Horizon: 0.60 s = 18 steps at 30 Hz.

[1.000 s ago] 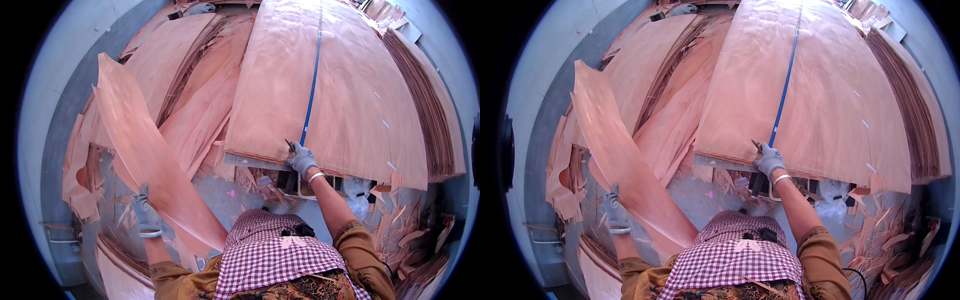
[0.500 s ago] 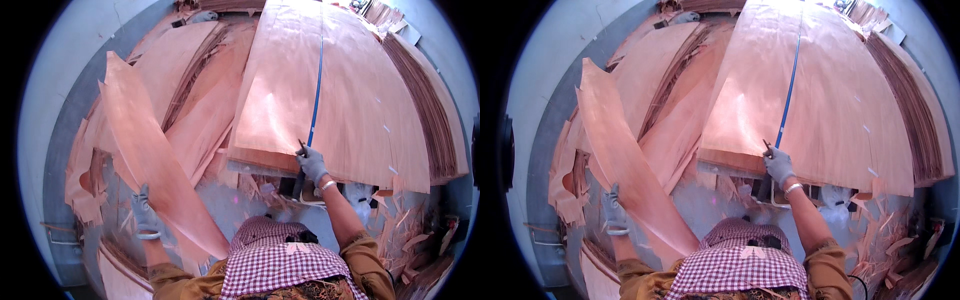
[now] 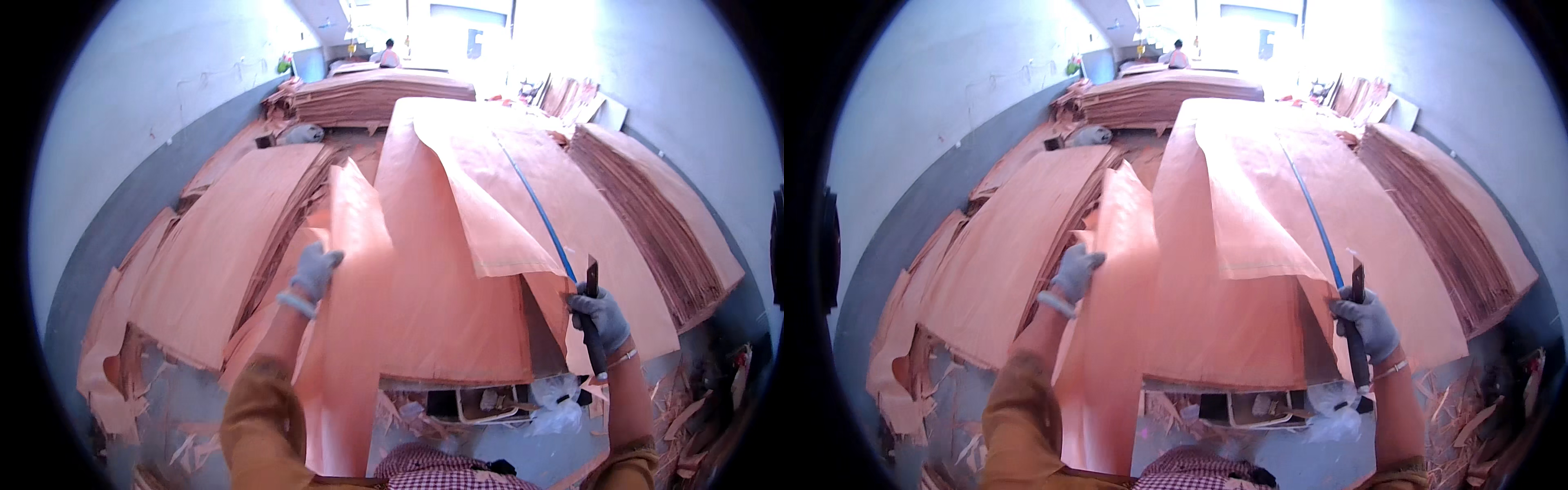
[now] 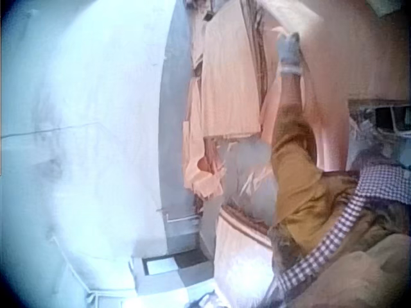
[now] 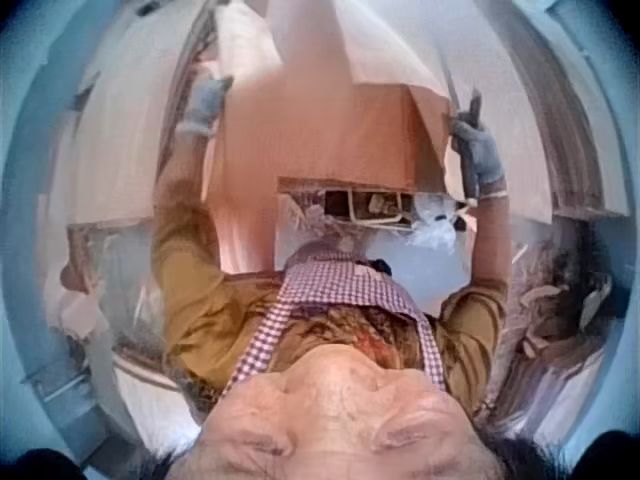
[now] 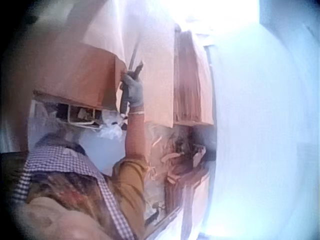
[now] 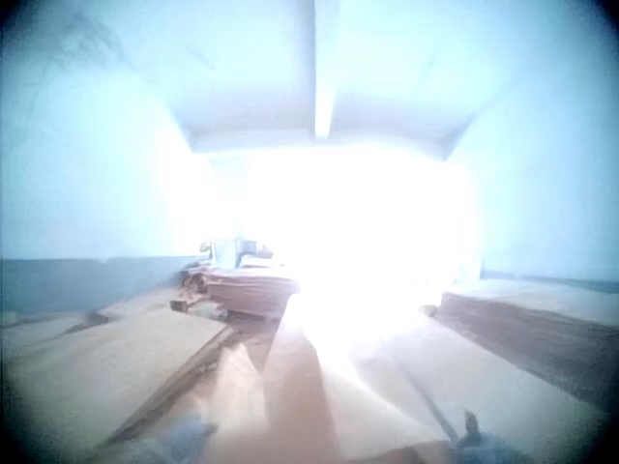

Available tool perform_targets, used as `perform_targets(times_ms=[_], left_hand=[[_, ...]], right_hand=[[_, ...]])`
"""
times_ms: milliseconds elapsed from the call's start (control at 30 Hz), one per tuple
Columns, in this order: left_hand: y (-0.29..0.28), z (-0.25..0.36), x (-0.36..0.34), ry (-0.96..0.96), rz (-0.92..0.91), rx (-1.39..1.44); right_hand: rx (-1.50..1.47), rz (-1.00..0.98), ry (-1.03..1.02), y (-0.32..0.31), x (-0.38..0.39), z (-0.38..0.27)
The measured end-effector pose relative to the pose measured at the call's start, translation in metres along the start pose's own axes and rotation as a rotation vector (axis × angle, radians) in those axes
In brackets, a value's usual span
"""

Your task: The person trims large sheets of wood veneer using a utility knife along a metal guide and stacks the cut pieces on top of other veneer piles.

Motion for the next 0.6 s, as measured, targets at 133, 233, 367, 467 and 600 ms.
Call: perform_targets(times_ms=[133, 233, 367, 467, 600], left_hand=[[0.115, 0.044, -0.079, 0.018, 0.067, -0.186], [0.151, 0.015, -0.1, 0.085, 0.173, -0.367], [0.197, -0.006, -0.044, -0.016, -0.285, -0.465], [0.168, -0.036, 0.022, 0.078, -0.295, -0.61], [0.104, -0.076, 0.096, 0.097, -0.275, -0.652]], right_hand=[[0.063, 0.047, 0.066, -0.026, 0.023, -0.007], [0.027, 0.016, 0.087, -0.023, 0.029, 0.0], [0.06, 0.037, 0.166, -0.036, 0.051, 0.04], [-0.002, 0.005, 0.192, -0.039, 0.062, 0.078], [0.014, -0.063, 0.211, -0.031, 0.066, 0.102]])
Point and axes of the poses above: each hand's wrist, its own x-axis away from the middle knuckle, its own y-axis out of the palm, z = x × y, the point moved 2 cm from there along -x, towards the middle knuckle, and after that the axes turned 5 degrees about x, right-handed, at the moved point
